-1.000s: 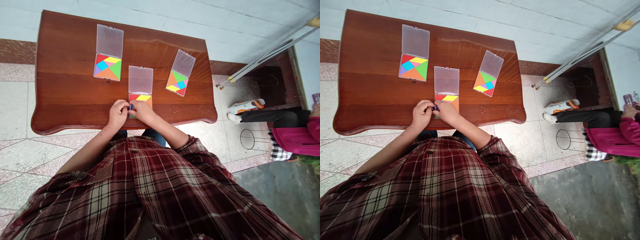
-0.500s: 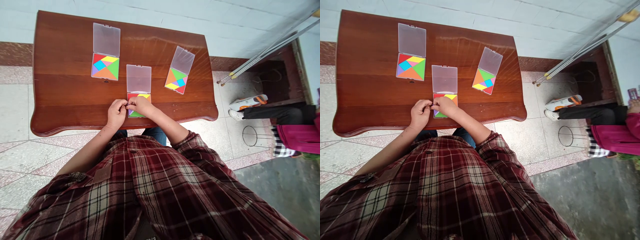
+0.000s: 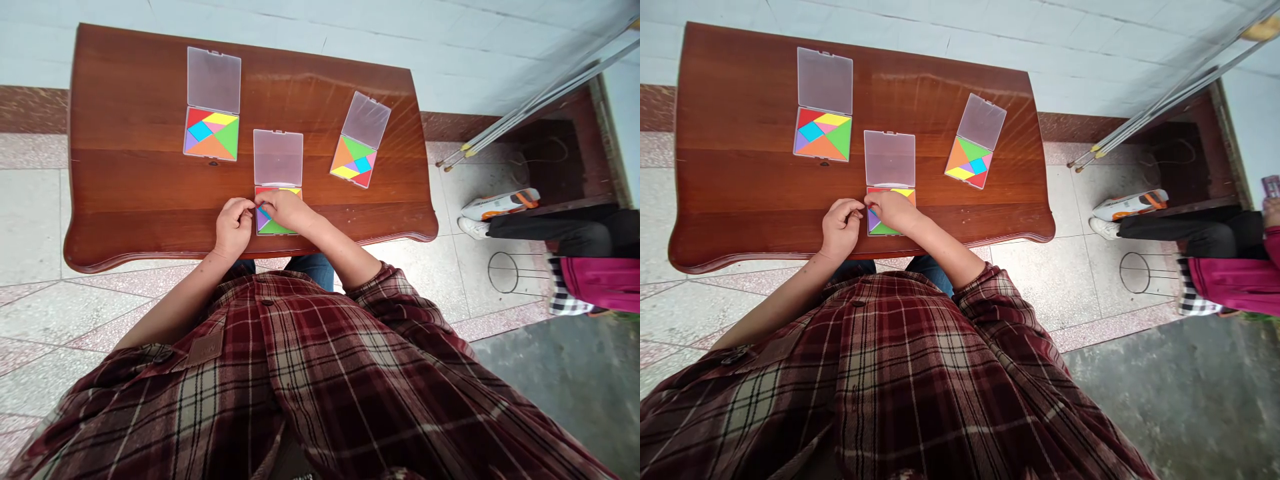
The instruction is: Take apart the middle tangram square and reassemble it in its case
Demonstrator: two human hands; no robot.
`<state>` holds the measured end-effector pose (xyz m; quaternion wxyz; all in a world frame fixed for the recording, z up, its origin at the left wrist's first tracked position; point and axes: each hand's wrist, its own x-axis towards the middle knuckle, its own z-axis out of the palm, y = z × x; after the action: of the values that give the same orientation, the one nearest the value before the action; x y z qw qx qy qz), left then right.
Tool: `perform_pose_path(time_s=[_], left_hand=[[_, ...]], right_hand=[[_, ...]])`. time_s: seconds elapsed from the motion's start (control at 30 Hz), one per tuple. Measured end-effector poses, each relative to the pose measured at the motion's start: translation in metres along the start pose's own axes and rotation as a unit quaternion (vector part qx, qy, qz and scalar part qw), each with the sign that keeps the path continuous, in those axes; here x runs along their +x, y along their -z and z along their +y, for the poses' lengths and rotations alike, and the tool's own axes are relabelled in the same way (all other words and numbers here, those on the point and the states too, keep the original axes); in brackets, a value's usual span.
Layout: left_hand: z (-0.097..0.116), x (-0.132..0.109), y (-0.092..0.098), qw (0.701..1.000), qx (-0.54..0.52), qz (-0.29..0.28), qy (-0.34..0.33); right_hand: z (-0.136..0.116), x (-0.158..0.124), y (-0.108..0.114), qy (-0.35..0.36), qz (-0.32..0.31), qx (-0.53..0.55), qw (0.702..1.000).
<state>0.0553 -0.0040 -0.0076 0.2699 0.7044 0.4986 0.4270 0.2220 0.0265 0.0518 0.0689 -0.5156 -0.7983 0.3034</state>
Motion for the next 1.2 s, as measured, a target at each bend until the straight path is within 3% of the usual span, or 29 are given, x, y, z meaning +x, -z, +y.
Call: perform_pose_path(time_s=[0.2,0.43,0.57,0.67,0.8,0.93,1.03,1.2], left_hand=[[0.0,0.0,-0.001,1.0,-0.007,0.009,-0.008],[-0.002,0.0,-0.001,1.0,-0.008,0.007,-0.016],[-0.001,-0.001,0.0,1.0,0.016,-0.008,-0.024],[0.001,-0.007,0.004,0.992,0.087,-0.046,-0.073],[0.003,-0.016,0.01,0.971,0.169,-0.099,-0.134],[0.001,-0.019,0.012,0.964,0.199,-0.115,-0.132],[0.0,-0.017,0.012,0.959,0.222,-0.117,-0.129],[0.002,-0.016,0.015,0.964,0.212,-0.123,-0.104]], right_hand=[[0.007,-0.001,-0.003,0.015,-0.041,-0.021,0.999],[0.008,-0.006,-0.004,0.026,-0.013,-0.005,1.0],[0.018,-0.016,-0.004,0.036,0.045,0.04,0.998],[0.036,-0.035,-0.001,0.024,0.127,0.091,0.987],[0.068,-0.071,-0.004,-0.025,0.251,0.143,0.957],[0.087,-0.102,-0.021,-0.082,0.353,0.185,0.914],[0.083,-0.113,-0.037,-0.105,0.367,0.207,0.901],[0.065,-0.107,-0.053,-0.089,0.352,0.176,0.915]])
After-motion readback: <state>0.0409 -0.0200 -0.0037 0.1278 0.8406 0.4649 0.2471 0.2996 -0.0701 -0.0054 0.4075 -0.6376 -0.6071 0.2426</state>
